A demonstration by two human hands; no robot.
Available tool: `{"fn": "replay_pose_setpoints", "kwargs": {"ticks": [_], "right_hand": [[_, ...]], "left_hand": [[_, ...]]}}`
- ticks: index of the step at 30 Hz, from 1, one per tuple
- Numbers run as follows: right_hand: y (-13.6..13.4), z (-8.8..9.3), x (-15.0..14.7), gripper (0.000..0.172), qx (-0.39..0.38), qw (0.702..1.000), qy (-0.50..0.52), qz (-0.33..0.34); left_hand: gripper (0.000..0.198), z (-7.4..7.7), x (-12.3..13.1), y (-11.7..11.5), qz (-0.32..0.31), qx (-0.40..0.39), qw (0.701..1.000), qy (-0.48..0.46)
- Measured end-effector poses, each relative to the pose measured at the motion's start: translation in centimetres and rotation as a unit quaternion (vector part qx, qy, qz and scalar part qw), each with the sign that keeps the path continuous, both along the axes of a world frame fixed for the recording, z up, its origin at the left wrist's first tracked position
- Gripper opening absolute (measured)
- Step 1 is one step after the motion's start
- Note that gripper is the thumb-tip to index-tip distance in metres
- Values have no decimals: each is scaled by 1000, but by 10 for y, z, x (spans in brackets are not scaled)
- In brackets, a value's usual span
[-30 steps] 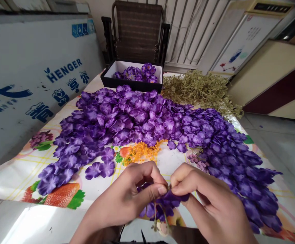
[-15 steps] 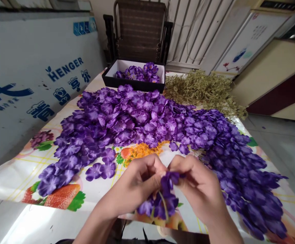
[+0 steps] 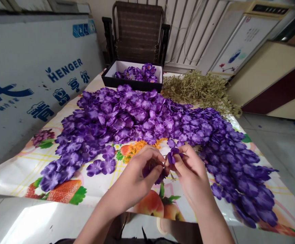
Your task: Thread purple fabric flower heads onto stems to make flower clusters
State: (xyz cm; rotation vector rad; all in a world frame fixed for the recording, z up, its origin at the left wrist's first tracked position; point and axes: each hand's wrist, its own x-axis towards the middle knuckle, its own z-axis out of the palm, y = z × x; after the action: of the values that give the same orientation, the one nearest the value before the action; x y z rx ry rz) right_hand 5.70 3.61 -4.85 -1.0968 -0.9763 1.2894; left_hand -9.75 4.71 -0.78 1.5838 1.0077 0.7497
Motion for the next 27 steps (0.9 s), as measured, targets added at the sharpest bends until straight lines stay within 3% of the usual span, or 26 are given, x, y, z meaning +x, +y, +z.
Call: {"fn": "replay_pose_setpoints", "kwargs": {"ticks": [6, 9, 11, 14, 17, 19, 20, 22, 25, 27], "right_hand": [[-2, -1, -2, 17, -32, 999, 24, -3], [3, -5, 1, 26, -67, 996, 57, 21], [6, -7, 2, 30, -96, 989, 92, 62], [8, -7, 1, 33, -135, 971, 131, 150], [9, -6, -3, 36, -147, 950, 139, 237], [12, -8, -3, 34, -121, 952, 68, 272], [15, -10, -2, 30, -94, 962, -14, 257], [23, -16, 5, 25, -35, 965, -210, 152], [38, -28, 23, 9, -16, 918, -393, -45], [46, -35, 35, 13, -31, 880, -462, -105]], "left_hand": [[13, -8, 0, -7, -9, 163, 977, 136], [9, -8, -2, -9, -15, 199, 965, 173], [11, -6, -4, -10, -23, 201, 968, 151], [14, 0, -8, -11, -30, 165, 986, 24], [14, 2, -12, -10, -19, 27, 988, -151], [16, 1, -15, -7, -3, -78, 972, -223], [17, 0, -17, -5, 4, -118, 965, -233], [19, -3, -20, 1, 17, -168, 962, -217], [24, -7, -24, 10, 33, -195, 964, -177], [26, -8, -24, 15, 44, -202, 965, -159]]}}
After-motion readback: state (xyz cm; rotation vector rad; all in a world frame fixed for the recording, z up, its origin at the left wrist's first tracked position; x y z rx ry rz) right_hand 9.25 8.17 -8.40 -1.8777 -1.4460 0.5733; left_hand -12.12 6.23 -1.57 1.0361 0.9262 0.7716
